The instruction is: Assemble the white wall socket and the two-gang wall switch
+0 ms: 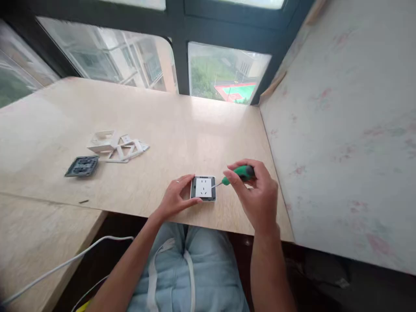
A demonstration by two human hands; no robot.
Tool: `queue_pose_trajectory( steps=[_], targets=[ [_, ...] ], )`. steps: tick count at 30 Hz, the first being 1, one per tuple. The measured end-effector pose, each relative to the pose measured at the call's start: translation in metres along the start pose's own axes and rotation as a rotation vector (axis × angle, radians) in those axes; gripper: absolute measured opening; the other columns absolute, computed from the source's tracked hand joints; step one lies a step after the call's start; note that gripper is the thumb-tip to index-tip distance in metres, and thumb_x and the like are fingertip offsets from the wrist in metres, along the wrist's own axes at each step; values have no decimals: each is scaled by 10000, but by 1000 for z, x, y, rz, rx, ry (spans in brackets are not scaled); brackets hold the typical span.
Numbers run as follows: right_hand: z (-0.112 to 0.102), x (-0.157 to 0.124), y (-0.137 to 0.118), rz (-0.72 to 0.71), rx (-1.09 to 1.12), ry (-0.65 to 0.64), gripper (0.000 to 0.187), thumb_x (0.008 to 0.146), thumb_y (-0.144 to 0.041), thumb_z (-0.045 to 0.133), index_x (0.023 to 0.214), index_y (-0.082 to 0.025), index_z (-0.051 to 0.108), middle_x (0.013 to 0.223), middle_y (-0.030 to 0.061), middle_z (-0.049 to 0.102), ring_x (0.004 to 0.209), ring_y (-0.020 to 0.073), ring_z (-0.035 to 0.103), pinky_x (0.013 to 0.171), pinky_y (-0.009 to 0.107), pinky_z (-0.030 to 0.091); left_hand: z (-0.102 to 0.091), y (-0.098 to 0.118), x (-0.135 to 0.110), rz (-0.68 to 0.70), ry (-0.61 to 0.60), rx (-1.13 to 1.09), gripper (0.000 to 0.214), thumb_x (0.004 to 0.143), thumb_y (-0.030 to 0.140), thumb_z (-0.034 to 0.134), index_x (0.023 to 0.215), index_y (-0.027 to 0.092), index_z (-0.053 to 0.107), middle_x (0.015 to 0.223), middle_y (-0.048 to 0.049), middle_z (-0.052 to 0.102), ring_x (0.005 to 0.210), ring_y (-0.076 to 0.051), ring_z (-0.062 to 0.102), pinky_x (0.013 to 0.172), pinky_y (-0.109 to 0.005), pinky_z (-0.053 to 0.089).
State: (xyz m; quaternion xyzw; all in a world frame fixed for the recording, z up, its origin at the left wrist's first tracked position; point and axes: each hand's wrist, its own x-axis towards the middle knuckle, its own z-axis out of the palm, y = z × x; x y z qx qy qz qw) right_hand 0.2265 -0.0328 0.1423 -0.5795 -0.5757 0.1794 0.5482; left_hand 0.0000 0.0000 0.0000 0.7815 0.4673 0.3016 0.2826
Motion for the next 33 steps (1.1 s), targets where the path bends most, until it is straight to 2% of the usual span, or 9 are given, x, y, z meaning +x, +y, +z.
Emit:
queue_pose_trajectory(
  steps=[5, 8, 11, 17, 21, 26, 30, 33],
  targets=[
    [4, 7, 9, -48, 255, 177, 231, 825, -285, 817, 976, -218, 656, 872, 8, 752, 749, 221, 776, 715, 427, 685, 0, 2, 2, -8, -3, -10, 824, 777, 642, 754, 1434, 220, 492, 1475, -149, 573, 1325, -336, 569, 1088, -497, 419],
    [10, 14, 25, -55, 310, 203, 233, 827, -278, 815, 984, -216, 653, 918, 22, 758, 799, 224, 782, 715, 412, 685, -2, 4, 2, -18, 2, -29, 827, 758, 640, 772, 1421, 225, 504, 1473, -151, 575, 1334, -337, 564, 1096, -497, 419],
    [18, 18, 48, -78, 261, 202, 261, 816, -290, 825, 1006, -215, 662, 968, 34, 763, 889, 228, 778, 761, 409, 681, -3, 5, 1, -11, 14, -48, 832, 744, 649, 779, 1412, 231, 511, 1467, -151, 582, 1344, -333, 560, 1096, -495, 421],
    [28, 20, 90, -150, 110, 56, 264, 860, -295, 782, 1086, -233, 660, 1040, 52, 770, 937, 219, 777, 778, 364, 675, -4, 3, 1, 31, 16, -52, 922, 667, 680, 817, 1418, 246, 504, 1445, -151, 600, 1342, -335, 563, 1104, -496, 413],
    [27, 30, 106, -342, 16, -66, 326, 865, -232, 778, 1154, -259, 631, 1142, 75, 763, 1075, 245, 748, 915, 430, 647, -6, 3, 1, 24, -14, -48, 883, 709, 630, 818, 1439, 262, 483, 1455, -136, 594, 1354, -326, 554, 1110, -492, 404],
    [29, 43, 126, -606, -104, -228, 343, 894, -183, 734, 1194, -284, 599, 1250, 96, 742, 1151, 250, 724, 950, 422, 642, -7, 5, 3, 4, -19, -51, 867, 714, 611, 824, 1428, 257, 481, 1449, -133, 599, 1327, -320, 574, 1093, -483, 414],
    [36, 41, 142, -709, -167, -324, 294, 903, -121, 696, 1158, -245, 618, 1293, 126, 722, 1209, 255, 696, 974, 405, 637, -9, 6, 4, -10, -39, -49, 851, 719, 591, 829, 1422, 268, 476, 1450, -126, 598, 1312, -320, 583, 1084, -479, 417],
    [41, 37, 150, -729, -193, -357, 227, 914, -97, 662, 1101, -224, 648, 1283, 130, 725, 1216, 261, 692, 982, 409, 635, -10, 8, 6, -13, -47, -45, 838, 724, 573, 832, 1415, 268, 470, 1433, -126, 610, 1301, -321, 587, 1078, -478, 418]
  ],
)
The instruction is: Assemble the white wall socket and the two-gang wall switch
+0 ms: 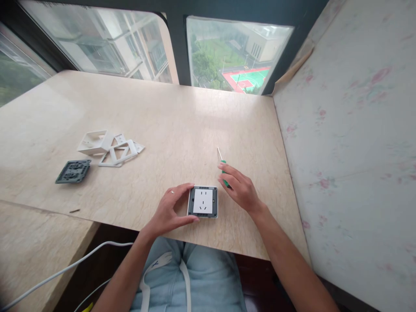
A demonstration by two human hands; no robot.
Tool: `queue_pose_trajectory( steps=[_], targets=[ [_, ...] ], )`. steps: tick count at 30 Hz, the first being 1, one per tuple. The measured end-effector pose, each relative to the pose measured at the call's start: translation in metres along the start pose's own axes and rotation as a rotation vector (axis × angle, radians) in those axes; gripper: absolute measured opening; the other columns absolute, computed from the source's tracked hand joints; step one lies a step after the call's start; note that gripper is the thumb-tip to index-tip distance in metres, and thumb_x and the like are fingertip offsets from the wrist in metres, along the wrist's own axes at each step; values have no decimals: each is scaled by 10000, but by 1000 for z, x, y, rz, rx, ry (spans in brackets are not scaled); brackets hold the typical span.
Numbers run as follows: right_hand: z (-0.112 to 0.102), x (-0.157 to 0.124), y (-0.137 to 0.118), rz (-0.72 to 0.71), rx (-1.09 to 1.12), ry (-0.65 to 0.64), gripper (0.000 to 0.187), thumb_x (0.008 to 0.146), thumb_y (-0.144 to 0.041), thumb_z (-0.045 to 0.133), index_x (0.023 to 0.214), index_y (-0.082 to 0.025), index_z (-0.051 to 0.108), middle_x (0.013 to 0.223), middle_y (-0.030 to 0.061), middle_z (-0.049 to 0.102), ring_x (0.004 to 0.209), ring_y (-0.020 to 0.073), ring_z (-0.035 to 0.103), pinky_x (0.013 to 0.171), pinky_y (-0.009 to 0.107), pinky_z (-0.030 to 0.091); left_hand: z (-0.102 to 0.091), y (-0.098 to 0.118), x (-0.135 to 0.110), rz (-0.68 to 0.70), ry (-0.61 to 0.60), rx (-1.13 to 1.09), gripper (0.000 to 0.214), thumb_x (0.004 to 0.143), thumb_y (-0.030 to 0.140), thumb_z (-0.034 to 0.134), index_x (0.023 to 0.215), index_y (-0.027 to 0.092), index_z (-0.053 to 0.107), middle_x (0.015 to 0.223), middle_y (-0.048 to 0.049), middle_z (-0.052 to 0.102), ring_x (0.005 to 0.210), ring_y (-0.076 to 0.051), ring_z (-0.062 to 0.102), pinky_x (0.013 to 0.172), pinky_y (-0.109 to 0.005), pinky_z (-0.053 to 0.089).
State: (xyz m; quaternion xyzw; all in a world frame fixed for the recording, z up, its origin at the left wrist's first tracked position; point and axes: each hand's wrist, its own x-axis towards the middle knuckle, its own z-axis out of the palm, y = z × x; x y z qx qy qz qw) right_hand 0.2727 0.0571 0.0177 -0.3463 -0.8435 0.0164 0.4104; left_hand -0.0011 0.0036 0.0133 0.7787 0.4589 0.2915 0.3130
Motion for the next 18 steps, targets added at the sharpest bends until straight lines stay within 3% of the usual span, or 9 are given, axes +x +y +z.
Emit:
queue_pose_trajectory(
  steps=[8, 18],
  targets=[
    [11, -6, 0, 123, -49, -83, 164, 955, -104, 585, 1032, -191, 701, 1249, 163, 733, 1179, 258, 711, 1004, 428, 623, -3, 3, 3, -6, -15, 11, 818, 721, 547, 841, 1388, 265, 462, 1413, -128, 615, 1288, -321, 592, 1067, -474, 420],
    [17, -9, -2, 278, -12, -95, 162, 955, -170, 595, 1027, -229, 728, 1243, 117, 739, 1135, 248, 727, 986, 443, 628, -2, 1, 2, -16, -25, -9, 837, 722, 603, 818, 1413, 282, 474, 1410, -134, 618, 1315, -339, 576, 1085, -499, 410]
  ],
)
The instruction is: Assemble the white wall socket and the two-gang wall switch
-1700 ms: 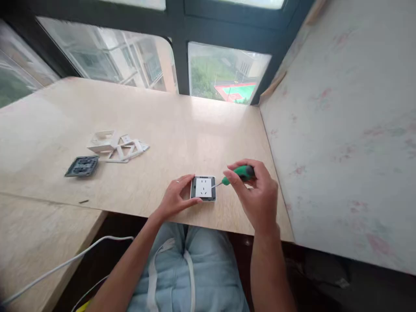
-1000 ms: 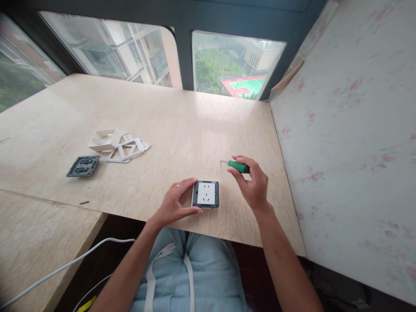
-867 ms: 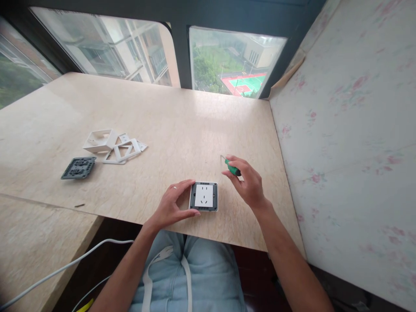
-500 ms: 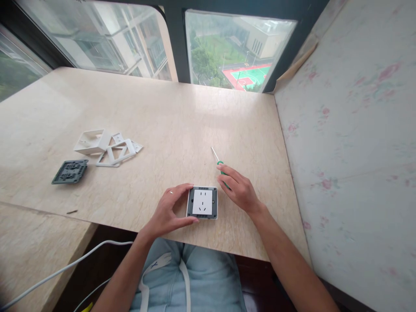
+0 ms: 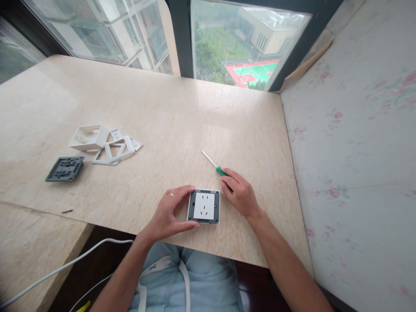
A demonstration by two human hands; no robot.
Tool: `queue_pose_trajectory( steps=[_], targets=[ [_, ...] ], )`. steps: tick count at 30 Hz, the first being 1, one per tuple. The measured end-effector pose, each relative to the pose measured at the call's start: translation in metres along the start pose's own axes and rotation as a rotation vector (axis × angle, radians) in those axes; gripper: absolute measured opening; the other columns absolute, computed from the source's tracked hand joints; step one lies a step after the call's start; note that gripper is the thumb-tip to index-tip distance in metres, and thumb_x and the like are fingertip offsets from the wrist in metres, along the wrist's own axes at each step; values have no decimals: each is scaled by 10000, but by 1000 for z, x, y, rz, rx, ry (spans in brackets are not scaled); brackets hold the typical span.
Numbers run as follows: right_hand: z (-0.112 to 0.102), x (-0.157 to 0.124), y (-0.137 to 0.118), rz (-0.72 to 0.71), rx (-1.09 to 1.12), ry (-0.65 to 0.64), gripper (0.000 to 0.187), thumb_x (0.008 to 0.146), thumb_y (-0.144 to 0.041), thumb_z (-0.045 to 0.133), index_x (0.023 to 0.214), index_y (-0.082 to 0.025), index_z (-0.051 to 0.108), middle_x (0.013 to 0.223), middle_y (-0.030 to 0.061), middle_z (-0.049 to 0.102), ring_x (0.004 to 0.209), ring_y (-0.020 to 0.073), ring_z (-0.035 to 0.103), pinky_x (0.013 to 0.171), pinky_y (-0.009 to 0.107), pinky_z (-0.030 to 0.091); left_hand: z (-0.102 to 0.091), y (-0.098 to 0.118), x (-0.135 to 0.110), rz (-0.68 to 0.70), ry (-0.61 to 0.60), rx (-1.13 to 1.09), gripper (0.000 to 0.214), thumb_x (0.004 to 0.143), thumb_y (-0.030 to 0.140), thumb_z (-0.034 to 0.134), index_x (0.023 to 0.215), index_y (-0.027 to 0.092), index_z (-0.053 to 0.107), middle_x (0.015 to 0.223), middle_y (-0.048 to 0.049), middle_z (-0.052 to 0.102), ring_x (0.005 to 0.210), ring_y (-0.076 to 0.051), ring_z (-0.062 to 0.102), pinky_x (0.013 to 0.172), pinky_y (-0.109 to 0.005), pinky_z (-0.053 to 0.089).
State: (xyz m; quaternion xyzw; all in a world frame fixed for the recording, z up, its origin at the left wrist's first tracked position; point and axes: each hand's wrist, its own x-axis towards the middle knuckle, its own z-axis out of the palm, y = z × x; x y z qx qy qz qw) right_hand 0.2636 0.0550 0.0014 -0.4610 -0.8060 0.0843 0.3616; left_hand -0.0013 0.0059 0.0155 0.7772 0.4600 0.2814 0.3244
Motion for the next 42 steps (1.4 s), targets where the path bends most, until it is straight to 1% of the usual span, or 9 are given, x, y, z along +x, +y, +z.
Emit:
queue_pose_trajectory(
  steps=[13, 19, 22, 27, 31, 33, 36, 38, 42],
  targets=[
    [-2, 0, -1, 7, 32, 2, 166, 959, -175, 586, 1068, -204, 707, 1194, 134, 735, 1111, 253, 719, 964, 450, 612, 2, 1, -3, 15, 15, 6, 903, 715, 617, 820, 1471, 276, 462, 1462, -137, 586, 1349, -330, 554, 1121, -501, 398],
    [-2, -1, 1, 17, 51, 43, 154, 957, -223, 596, 1058, -227, 713, 1149, 110, 741, 1065, 259, 724, 932, 461, 614, 1, 4, -8, -24, 43, -80, 938, 688, 648, 823, 1472, 274, 470, 1486, -147, 560, 1382, -346, 520, 1156, -534, 379],
    [-3, -2, 3, 9, 81, 50, 149, 957, -249, 602, 1051, -220, 715, 1140, 111, 742, 1054, 262, 726, 927, 462, 611, 4, 5, -9, -68, 135, -216, 759, 798, 619, 747, 1421, 250, 518, 1428, -156, 596, 1309, -312, 584, 1127, -518, 429],
    [-6, -5, 6, 13, 116, 56, 177, 963, -296, 597, 1066, -221, 720, 1148, 113, 736, 1063, 275, 718, 930, 480, 600, 4, 0, -8, -182, 390, -473, 447, 947, 531, 581, 1252, 205, 613, 1237, -140, 679, 1084, -234, 705, 949, -409, 571],
    [-9, -9, 1, -16, 134, 56, 191, 969, -294, 584, 1091, -226, 713, 1159, 117, 728, 1082, 284, 706, 932, 487, 591, -21, -15, -18, -298, 673, -404, 327, 918, 438, 624, 1122, 185, 661, 1137, -117, 722, 1010, -221, 718, 918, -385, 578],
    [-8, -10, -3, -25, 134, 48, 188, 967, -295, 586, 1090, -227, 710, 1157, 120, 726, 1082, 287, 704, 931, 484, 588, -42, -25, -30, -386, 833, -322, 284, 901, 404, 621, 1065, 177, 672, 1082, -109, 737, 987, -221, 717, 901, -382, 580],
    [-7, -11, -7, -22, 131, 35, 184, 963, -310, 589, 1072, -227, 712, 1158, 122, 723, 1071, 290, 707, 926, 475, 587, -80, -42, -57, -565, 1028, -34, 257, 884, 348, 583, 1046, 168, 670, 1076, -112, 730, 959, -224, 702, 858, -377, 581],
    [-6, -12, -8, -15, 126, 30, 187, 963, -321, 586, 1062, -230, 715, 1165, 119, 722, 1067, 292, 708, 929, 475, 584, -102, -53, -79, -671, 1038, 213, 275, 871, 284, 549, 1092, 174, 669, 1130, -123, 710, 968, -239, 690, 847, -389, 579],
    [-6, -12, -5, 1, 98, 45, 201, 959, -347, 580, 1047, -236, 722, 1144, 117, 726, 1047, 298, 709, 922, 487, 576, -132, -71, -123, -763, 813, 587, 352, 865, 212, 518, 1169, 155, 684, 1207, -168, 677, 1125, -308, 635, 1046, -477, 486]
  ],
)
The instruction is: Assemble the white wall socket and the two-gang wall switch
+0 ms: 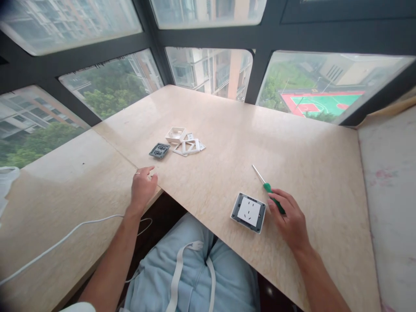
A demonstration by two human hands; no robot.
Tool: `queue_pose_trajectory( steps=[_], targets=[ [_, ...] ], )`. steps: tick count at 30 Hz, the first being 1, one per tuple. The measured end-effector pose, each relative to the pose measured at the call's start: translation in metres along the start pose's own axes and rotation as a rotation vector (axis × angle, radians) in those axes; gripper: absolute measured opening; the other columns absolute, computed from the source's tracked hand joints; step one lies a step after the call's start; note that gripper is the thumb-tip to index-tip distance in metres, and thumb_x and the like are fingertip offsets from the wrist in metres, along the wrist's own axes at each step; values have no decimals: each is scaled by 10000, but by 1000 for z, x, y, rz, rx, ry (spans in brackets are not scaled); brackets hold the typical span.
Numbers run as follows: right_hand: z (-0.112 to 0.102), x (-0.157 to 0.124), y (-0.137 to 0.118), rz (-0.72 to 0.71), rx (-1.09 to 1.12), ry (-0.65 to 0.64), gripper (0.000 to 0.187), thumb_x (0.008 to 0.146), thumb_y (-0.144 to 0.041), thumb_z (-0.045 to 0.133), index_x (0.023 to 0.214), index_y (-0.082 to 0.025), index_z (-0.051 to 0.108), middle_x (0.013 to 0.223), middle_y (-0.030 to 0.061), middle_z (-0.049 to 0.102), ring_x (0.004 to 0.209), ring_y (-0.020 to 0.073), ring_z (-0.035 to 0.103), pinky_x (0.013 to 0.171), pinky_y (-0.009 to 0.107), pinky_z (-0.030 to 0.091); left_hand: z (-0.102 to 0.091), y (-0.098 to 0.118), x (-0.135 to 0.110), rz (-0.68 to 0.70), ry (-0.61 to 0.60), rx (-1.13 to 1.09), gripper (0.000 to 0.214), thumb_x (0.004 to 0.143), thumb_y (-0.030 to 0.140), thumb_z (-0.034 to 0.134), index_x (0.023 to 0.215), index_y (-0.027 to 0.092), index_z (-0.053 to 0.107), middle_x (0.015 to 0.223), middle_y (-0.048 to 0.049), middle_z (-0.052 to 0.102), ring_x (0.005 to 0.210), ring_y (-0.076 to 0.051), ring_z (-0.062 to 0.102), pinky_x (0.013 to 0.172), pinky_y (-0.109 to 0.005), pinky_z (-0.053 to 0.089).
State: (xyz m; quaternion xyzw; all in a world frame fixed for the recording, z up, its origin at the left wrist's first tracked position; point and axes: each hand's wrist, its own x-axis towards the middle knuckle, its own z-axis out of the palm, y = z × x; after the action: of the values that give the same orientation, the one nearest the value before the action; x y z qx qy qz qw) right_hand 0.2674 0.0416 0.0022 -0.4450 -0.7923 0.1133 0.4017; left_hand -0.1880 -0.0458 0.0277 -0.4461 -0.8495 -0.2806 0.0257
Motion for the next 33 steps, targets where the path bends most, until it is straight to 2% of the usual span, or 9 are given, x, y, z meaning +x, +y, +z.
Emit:
queue_pose_trajectory(
  steps=[3, 6, 13, 20, 23, 27, 30, 33],
  targets=[
    [-1, 0, 1, 14, -8, 5, 211, 954, -374, 582, 1037, -243, 725, 1122, 115, 729, 1033, 307, 709, 918, 504, 568, -7, -24, 3, 14, -119, 141, 343, 870, 228, 528, 1153, 154, 708, 1169, -172, 692, 1157, -337, 608, 1071, -505, 455],
    [-2, 1, 2, 39, -14, 7, 222, 951, -399, 580, 1023, -247, 725, 1121, 111, 731, 1031, 312, 707, 925, 513, 559, -9, -33, 5, -7, -152, 161, 287, 869, 227, 542, 1073, 186, 740, 1138, -162, 693, 1109, -337, 616, 1014, -490, 487],
    [-3, 1, 1, 87, -11, 20, 216, 933, -418, 598, 989, -249, 721, 1108, 111, 734, 1031, 325, 699, 937, 542, 550, -11, -28, 7, -23, -170, 204, 180, 920, 247, 538, 878, 223, 712, 978, -136, 670, 997, -336, 602, 888, -460, 509],
    [-4, 2, -1, 147, -12, 12, 241, 920, -455, 605, 964, -249, 722, 1117, 125, 727, 1036, 341, 693, 970, 572, 535, -10, -23, -1, -19, -177, 207, 188, 941, 170, 472, 852, 211, 633, 966, -139, 678, 1010, -335, 604, 879, -455, 488],
    [-4, 3, -3, 172, -12, 10, 245, 920, -470, 600, 958, -262, 723, 1116, 117, 724, 1039, 345, 690, 981, 573, 528, -11, -22, -6, -63, -131, 32, 155, 944, 178, 478, 894, 219, 619, 949, -100, 712, 964, -295, 650, 844, -422, 506],
    [-4, 3, -1, 158, -16, 12, 229, 918, -451, 616, 942, -254, 730, 1106, 109, 729, 1022, 329, 696, 967, 543, 533, -8, -14, -14, -142, -71, -474, 89, 916, 267, 559, 875, 209, 613, 842, -50, 735, 837, -224, 705, 735, -337, 533],
    [-3, 2, 2, 126, -18, 9, 213, 924, -412, 623, 950, -234, 735, 1115, 107, 729, 1023, 305, 698, 965, 506, 534, -3, 3, -20, -193, -39, -770, 143, 878, 329, 628, 874, 186, 626, 788, -41, 737, 716, -180, 699, 583, -261, 505],
    [-3, 2, 4, 107, -22, 16, 203, 929, -393, 619, 957, -230, 738, 1115, 98, 730, 1023, 288, 698, 961, 489, 536, 2, 29, -25, -201, -32, -940, 202, 829, 354, 721, 886, 166, 673, 795, -44, 750, 655, -143, 678, 544, -226, 497]
  ],
)
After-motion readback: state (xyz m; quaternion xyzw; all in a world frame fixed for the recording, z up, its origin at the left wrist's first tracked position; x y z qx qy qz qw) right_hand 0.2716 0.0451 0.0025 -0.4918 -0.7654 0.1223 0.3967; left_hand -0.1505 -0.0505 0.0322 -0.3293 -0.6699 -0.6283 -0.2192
